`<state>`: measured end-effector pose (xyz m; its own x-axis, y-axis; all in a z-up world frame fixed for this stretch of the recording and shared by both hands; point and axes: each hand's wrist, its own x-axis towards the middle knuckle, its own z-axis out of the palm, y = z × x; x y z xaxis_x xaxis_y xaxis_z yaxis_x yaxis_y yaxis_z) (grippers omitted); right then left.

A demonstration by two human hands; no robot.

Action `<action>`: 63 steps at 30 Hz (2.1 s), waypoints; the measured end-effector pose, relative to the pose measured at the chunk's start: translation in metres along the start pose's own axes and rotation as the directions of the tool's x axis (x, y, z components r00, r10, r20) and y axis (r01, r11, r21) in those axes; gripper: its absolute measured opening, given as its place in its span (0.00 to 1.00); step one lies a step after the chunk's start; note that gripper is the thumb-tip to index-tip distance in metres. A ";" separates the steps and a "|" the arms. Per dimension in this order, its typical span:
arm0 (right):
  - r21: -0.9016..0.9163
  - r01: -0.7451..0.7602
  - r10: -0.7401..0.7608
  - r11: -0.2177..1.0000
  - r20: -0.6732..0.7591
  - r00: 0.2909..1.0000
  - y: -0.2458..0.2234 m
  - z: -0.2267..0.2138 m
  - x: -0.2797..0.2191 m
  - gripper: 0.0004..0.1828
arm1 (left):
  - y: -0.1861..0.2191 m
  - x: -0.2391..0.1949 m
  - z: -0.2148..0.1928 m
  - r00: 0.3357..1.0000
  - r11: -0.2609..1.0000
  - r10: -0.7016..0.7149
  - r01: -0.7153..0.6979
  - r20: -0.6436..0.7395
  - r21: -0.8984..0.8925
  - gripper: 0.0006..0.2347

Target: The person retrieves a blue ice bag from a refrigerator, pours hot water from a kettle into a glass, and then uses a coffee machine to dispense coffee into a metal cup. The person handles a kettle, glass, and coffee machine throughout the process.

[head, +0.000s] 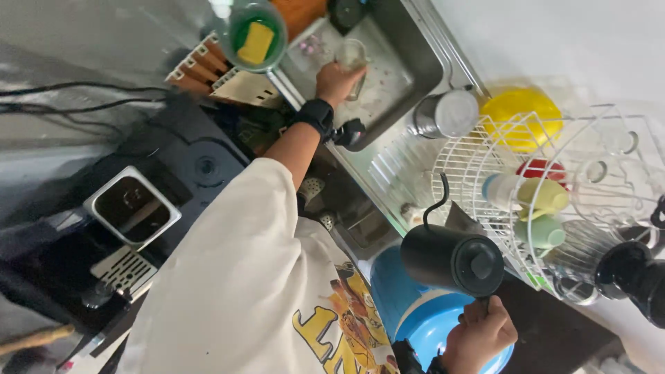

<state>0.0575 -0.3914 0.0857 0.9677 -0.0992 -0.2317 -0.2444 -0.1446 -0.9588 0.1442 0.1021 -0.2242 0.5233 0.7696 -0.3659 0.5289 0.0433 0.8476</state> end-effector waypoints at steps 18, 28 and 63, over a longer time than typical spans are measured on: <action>-0.059 -0.051 0.047 0.997 -0.072 0.996 -0.028 0.037 -0.008 0.21 | -0.040 -0.017 -0.047 0.945 0.900 0.219 -0.292 -0.244 -0.323 0.28; -0.228 0.107 -0.074 0.968 0.149 0.986 -0.031 0.074 0.011 0.24 | 0.051 -0.168 -0.102 0.672 0.671 0.735 -0.699 0.092 -0.247 0.34; -0.195 0.119 -0.074 0.974 0.222 0.972 -0.017 0.069 0.012 0.18 | 0.075 -0.200 -0.086 0.652 0.666 0.745 -0.712 0.143 -0.222 0.35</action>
<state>0.0779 -0.3218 0.0881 0.9727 0.1324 -0.1907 -0.1352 -0.3448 -0.9289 0.0217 0.0067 -0.0548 0.8304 0.4431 0.3378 -0.1686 -0.3780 0.9103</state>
